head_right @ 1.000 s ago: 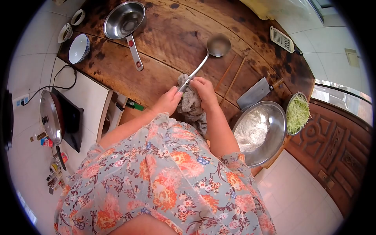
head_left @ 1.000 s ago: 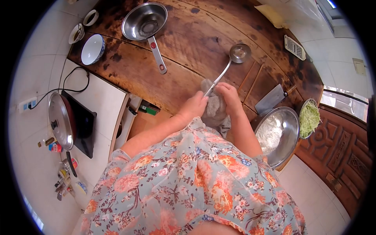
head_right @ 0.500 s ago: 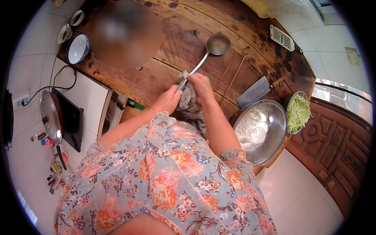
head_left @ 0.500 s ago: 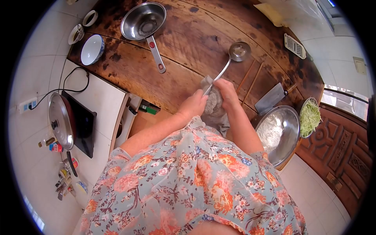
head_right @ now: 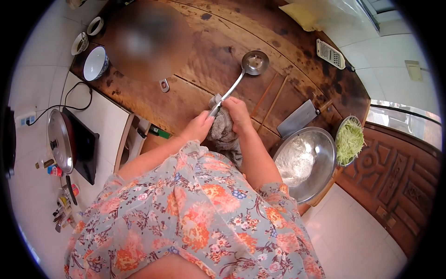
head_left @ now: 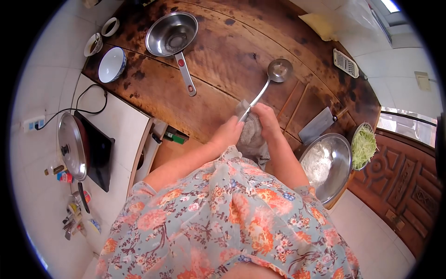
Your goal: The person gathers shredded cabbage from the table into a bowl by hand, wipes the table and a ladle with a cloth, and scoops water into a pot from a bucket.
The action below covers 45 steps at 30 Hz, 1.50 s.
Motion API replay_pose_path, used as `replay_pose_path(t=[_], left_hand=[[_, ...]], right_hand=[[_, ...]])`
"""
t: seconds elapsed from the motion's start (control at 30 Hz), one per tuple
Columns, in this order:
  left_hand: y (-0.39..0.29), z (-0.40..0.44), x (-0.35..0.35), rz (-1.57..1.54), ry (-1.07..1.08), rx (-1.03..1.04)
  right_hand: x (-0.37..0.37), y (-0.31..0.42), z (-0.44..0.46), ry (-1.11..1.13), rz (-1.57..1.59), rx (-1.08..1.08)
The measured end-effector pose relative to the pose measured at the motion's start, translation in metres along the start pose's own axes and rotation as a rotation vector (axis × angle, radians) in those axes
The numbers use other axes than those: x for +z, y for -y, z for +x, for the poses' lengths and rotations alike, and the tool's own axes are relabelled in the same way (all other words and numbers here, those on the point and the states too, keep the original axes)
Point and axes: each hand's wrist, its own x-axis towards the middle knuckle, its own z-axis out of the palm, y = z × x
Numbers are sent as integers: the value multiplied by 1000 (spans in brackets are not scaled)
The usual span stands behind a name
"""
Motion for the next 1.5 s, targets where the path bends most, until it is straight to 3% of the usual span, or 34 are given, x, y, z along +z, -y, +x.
replay_pose_path(t=[0.13,0.2,0.27,0.33,0.37,0.4,0.47,0.6,0.67,0.7,0.77,0.9,0.97,1.13,1.23,1.4,1.43,1.5], left_hand=[[-1,2,-4,-130,20,-18],[-11,-1,-6,-230,48,-66],[-21,-6,-9,-440,117,-212],[-16,-5,-7,-440,119,-185],[-13,-4,-5,-440,123,-163],[-11,-4,-4,-443,118,-155],[-10,-3,-5,-279,50,-126],[7,-1,-2,-257,-24,-59],[13,2,-1,-331,6,-39],[-2,-5,-11,-463,80,-156],[1,-5,-19,-577,98,-192],[2,-14,-44,-694,156,-231],[9,-20,-48,-742,137,-215],[29,-35,-63,-816,68,-191],[43,-39,-70,-808,24,-177],[58,-43,-75,-802,-50,-123],[61,-42,-77,-812,-60,-114],[63,-39,-76,-843,-71,-120]], right_hand=[[-17,-13,9,-23,-134,-91],[-13,-7,5,-241,-170,-286],[-13,3,8,-244,-155,-357],[-3,14,9,-143,-265,-612],[-4,14,12,-118,-520,-602],[-1,11,14,-161,-879,-856],[3,1,15,-192,-990,-966],[15,-9,0,-2,-1077,-925],[15,0,-8,184,-875,-498],[13,4,-10,200,-888,-511],[6,12,-14,357,-389,-58],[-6,9,-21,378,-524,-108],[-14,8,-18,106,-441,-223],[-21,46,-8,-35,-303,-427],[-9,92,5,-123,-257,-679],[10,151,46,-77,-245,-986],[11,156,53,-83,-325,-1075],[2,157,69,-73,-533,-1039]])
